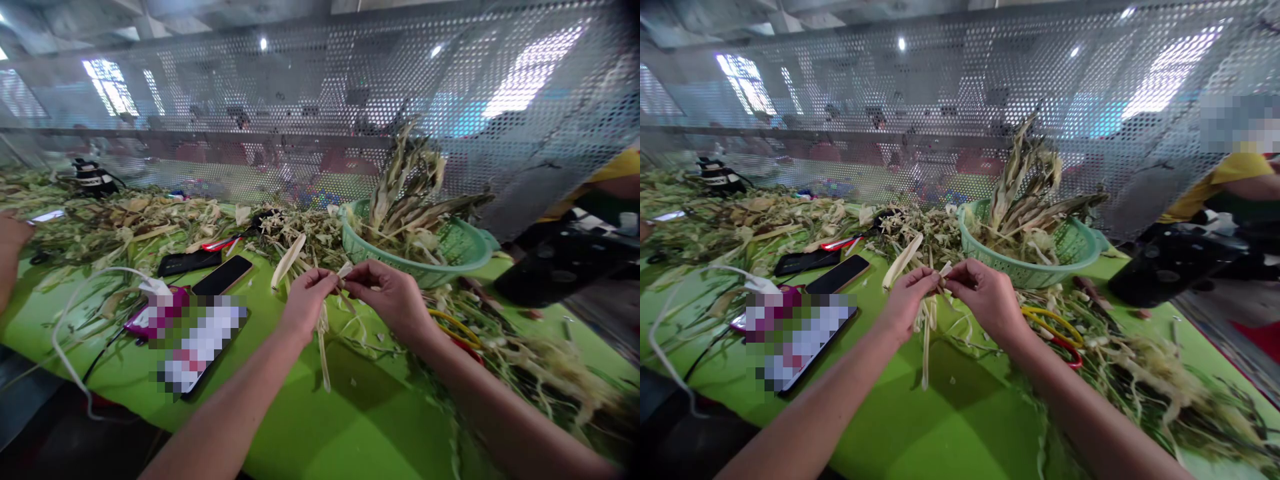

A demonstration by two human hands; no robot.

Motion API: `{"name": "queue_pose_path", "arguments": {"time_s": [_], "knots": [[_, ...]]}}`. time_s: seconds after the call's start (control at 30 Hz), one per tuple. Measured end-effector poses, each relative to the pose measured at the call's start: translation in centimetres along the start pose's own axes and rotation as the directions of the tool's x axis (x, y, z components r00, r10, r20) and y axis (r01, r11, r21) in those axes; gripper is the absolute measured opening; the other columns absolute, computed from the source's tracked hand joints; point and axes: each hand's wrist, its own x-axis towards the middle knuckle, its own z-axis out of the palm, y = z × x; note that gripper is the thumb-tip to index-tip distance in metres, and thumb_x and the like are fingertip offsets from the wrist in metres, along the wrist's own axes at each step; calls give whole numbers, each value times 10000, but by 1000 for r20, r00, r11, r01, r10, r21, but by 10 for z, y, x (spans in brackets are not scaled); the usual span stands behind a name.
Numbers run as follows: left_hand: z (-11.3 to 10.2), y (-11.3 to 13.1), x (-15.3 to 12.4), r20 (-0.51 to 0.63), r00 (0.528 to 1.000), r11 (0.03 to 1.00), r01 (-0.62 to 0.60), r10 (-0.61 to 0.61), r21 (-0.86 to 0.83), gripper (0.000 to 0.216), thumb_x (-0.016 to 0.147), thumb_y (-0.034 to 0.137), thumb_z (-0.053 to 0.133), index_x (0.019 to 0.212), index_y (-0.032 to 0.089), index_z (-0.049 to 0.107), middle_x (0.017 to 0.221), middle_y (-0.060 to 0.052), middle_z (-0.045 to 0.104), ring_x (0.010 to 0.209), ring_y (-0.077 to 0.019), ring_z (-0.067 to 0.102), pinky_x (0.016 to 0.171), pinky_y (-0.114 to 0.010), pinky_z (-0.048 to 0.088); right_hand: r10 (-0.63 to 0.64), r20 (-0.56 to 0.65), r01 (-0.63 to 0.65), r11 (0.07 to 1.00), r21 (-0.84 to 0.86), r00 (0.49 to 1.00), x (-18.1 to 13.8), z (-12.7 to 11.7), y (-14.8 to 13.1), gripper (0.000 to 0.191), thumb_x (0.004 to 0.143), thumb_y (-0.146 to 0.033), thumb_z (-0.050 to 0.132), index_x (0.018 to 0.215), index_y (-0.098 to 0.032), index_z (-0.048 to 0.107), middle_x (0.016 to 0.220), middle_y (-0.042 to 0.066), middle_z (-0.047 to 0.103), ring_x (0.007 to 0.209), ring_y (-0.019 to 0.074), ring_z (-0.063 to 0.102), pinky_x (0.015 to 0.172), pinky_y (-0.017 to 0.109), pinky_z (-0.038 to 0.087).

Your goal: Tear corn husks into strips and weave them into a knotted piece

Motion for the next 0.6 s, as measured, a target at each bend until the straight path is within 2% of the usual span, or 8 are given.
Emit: {"name": "queue_pose_path", "arguments": {"time_s": [0.6], "knots": [[2,-4,1,-28,999,1000,-17,18,5,141,726,292,680,721,156,641,685,13,582,686,-106,522,717,-244,405,-17,-50,14,998,-67,999,-3,6,-1,206,800,-386,678,835,-189,630,749,33,680,683,186,637,650,311,516]]}}
